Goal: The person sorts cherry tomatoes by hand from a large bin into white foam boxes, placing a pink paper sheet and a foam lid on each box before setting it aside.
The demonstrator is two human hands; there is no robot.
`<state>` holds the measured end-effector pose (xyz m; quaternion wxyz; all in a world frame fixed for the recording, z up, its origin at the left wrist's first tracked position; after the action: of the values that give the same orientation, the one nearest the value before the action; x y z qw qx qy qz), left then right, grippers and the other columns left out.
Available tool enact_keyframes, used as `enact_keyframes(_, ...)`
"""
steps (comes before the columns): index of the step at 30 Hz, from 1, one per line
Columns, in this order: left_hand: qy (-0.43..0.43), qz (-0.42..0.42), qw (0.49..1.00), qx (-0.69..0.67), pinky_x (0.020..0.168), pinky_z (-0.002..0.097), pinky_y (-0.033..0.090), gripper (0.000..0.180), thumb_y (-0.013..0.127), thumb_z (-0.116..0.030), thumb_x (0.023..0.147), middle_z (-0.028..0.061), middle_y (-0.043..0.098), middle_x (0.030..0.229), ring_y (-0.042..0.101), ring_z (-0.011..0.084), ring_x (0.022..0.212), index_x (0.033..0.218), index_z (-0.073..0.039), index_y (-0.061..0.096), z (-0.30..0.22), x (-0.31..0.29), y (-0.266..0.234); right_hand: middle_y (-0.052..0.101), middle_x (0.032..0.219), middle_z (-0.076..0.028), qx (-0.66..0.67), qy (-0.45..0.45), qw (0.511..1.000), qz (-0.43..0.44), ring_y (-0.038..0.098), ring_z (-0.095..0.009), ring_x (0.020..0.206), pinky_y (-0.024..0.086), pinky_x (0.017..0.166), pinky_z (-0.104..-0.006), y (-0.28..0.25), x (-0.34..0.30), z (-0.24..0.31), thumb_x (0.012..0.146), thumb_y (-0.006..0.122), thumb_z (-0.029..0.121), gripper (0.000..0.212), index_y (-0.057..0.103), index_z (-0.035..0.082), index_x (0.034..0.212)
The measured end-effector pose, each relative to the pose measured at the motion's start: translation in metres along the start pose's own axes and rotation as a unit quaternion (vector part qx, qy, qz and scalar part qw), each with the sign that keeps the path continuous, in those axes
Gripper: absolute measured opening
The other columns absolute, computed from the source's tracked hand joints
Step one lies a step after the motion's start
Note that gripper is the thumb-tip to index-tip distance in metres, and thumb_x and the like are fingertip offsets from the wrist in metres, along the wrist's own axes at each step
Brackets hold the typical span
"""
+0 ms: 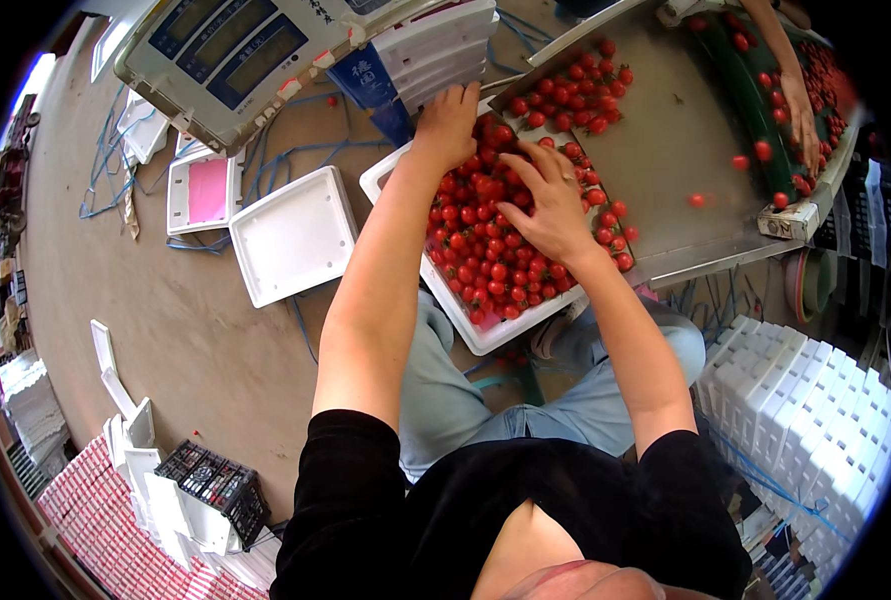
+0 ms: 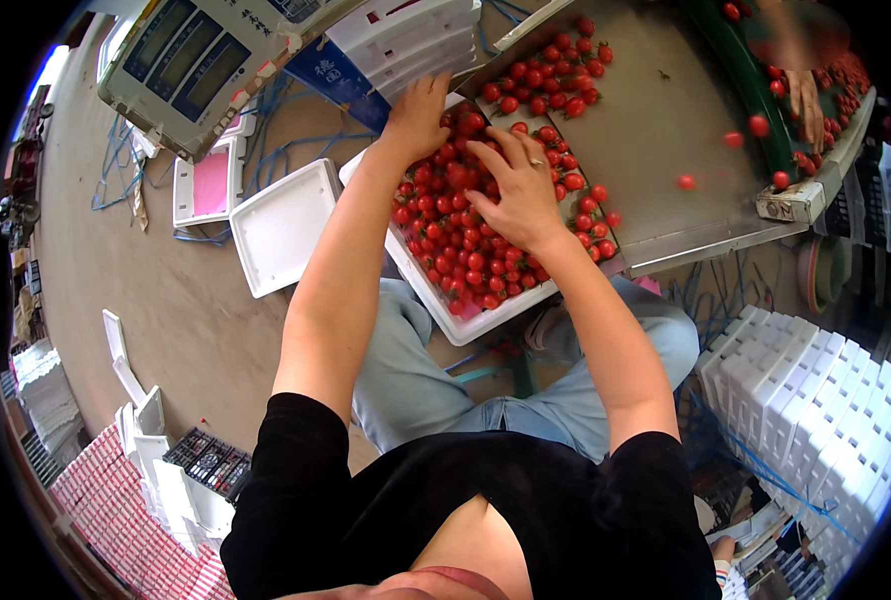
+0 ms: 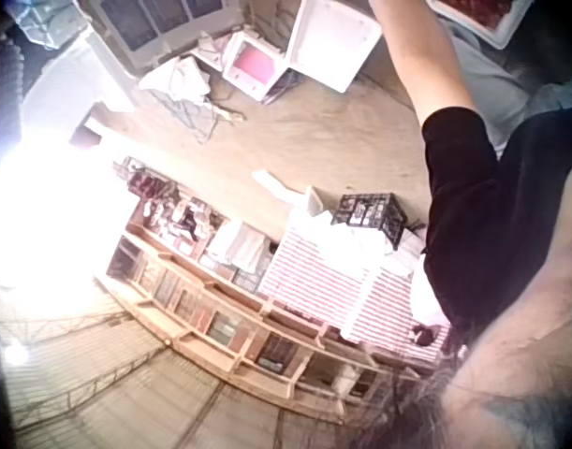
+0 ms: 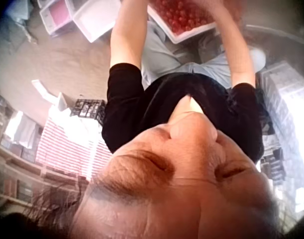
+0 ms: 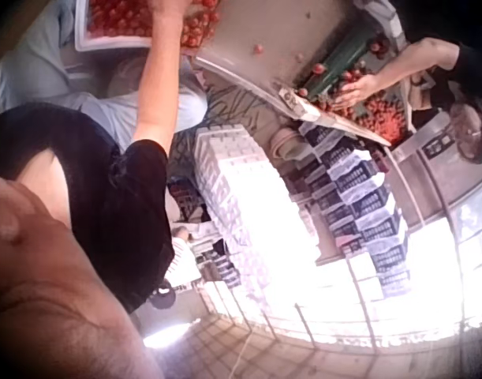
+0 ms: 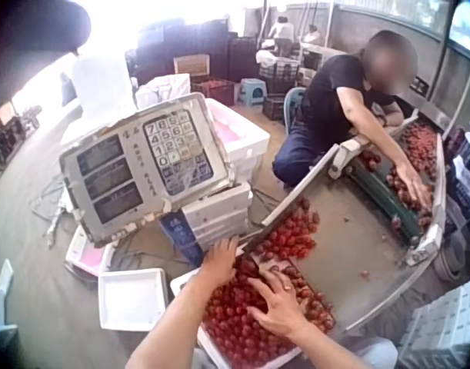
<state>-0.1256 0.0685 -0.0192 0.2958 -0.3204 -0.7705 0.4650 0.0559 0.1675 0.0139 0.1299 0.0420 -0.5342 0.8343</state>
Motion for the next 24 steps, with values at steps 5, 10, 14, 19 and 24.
enact_keyframes(5, -0.005, -0.011, 1.000, 0.024, 0.098, 0.0466, 0.047, 0.064, 0.067, -0.003, 0.073, 0.0175, 0.058, 0.119, 0.054, 0.0387, 0.116, 0.135, -0.004, 0.049, 0.010, -0.002, -0.016, 0.032, 0.154, -0.016, -0.116, 0.181, 0.957, 0.193, 0.044, -0.045, 0.131, 0.050, 0.101, -0.0503, -0.097, -0.046, -0.009, 0.066, 0.084, 0.019, 0.105, 0.029, 0.025, 0.155)
enact_keyframes(10, -0.035, -0.019, 0.999, -0.011, 0.095, 0.0472, 0.050, 0.056, 0.066, -0.005, 0.074, 0.0190, 0.061, 0.115, 0.058, 0.0384, 0.113, 0.129, -0.004, 0.056, -0.012, 0.022, -0.025, 0.030, 0.154, -0.020, -0.077, 0.241, 0.934, 0.254, 0.050, -0.051, 0.124, 0.049, 0.103, -0.0495, -0.092, -0.064, -0.040, 0.060, 0.081, 0.002, 0.111, 0.028, 0.023, 0.156)
enact_keyframes(14, -0.015, -0.170, 0.977, -0.128, 0.089, 0.0465, 0.052, 0.047, 0.063, -0.003, 0.074, 0.0187, 0.066, 0.099, 0.064, 0.0361, 0.102, 0.120, -0.003, 0.062, -0.018, 0.035, -0.040, 0.038, 0.148, -0.020, 0.076, 0.187, 0.947, 0.250, 0.048, -0.042, 0.130, 0.046, 0.106, -0.0421, -0.114, -0.056, -0.058, 0.063, 0.078, -0.003, 0.101, 0.035, 0.014, 0.153)
enact_keyframes(19, -0.002, -0.238, 0.861, -0.450, 0.085, 0.0363, 0.052, 0.043, 0.059, 0.004, 0.082, 0.0124, 0.065, 0.104, 0.064, 0.0248, 0.096, 0.124, 0.000, 0.056, -0.056, 0.054, -0.060, 0.058, 0.126, -0.017, -0.022, 0.196, 0.980, 0.009, 0.061, -0.033, 0.113, 0.049, 0.095, -0.0401, -0.149, -0.054, -0.052, 0.083, 0.070, 0.003, 0.051, 0.055, 0.003, 0.132)
enact_keyframes(24, 0.040, -0.309, 0.909, -0.278, 0.079, 0.0423, 0.053, 0.021, 0.063, -0.003, 0.077, 0.0120, 0.065, 0.086, 0.065, 0.0320, 0.086, 0.097, -0.006, 0.069, -0.080, 0.009, -0.044, 0.063, 0.115, -0.020, 0.133, 0.063, 0.987, -0.060, 0.060, -0.036, 0.111, 0.047, 0.097, -0.0420, -0.071, -0.074, 0.031, 0.084, 0.067, 0.001, 0.037, 0.060, -0.001, 0.120)
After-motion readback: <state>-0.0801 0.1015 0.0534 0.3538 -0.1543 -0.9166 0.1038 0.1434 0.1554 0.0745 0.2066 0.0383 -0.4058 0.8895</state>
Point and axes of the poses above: each hand's wrist, its own x-axis towards the middle knuckle, its own y-axis out of the palm, z = x × y, the point moved 3 cm from there along x, towards the middle knuckle
